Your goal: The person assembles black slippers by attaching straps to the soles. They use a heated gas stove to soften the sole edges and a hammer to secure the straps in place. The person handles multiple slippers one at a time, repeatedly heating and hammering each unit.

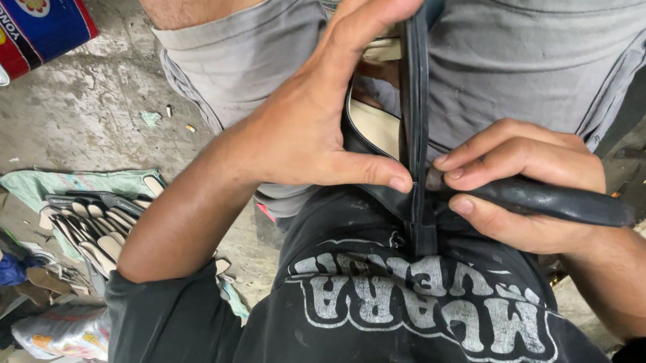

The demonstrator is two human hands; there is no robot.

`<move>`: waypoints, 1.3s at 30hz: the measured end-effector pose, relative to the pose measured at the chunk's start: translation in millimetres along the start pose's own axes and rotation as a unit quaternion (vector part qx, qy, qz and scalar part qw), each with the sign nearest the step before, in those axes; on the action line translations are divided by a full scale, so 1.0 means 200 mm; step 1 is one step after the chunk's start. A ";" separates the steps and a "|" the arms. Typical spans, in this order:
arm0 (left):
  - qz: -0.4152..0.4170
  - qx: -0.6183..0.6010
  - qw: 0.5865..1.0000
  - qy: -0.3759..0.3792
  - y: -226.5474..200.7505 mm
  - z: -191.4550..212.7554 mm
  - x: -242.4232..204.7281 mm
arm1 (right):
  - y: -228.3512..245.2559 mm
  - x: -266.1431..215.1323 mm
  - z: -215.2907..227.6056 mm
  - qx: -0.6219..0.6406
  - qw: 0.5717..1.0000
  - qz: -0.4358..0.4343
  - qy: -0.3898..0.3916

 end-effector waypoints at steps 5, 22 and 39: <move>-0.014 -0.012 1.000 0.010 0.00 -0.04 0.02 | 0.09 0.04 0.03 -0.061 0.996 -0.003 0.072; 0.008 0.029 0.997 -0.069 -0.21 0.11 0.10 | 0.17 0.05 0.06 -0.043 0.991 0.117 -0.057; -0.019 -0.024 0.994 -0.103 -0.32 0.13 0.13 | 0.39 0.14 0.10 -0.074 0.980 0.185 -0.012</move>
Point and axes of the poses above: each hand's wrist, its own x-axis towards the middle knuckle, its own z-axis out of the back of the hand, y = z × x, the point moved 5 cm from there along x, towards the middle knuckle, and after that the axes turned 9 degrees about -z, right-handed, at the moved point
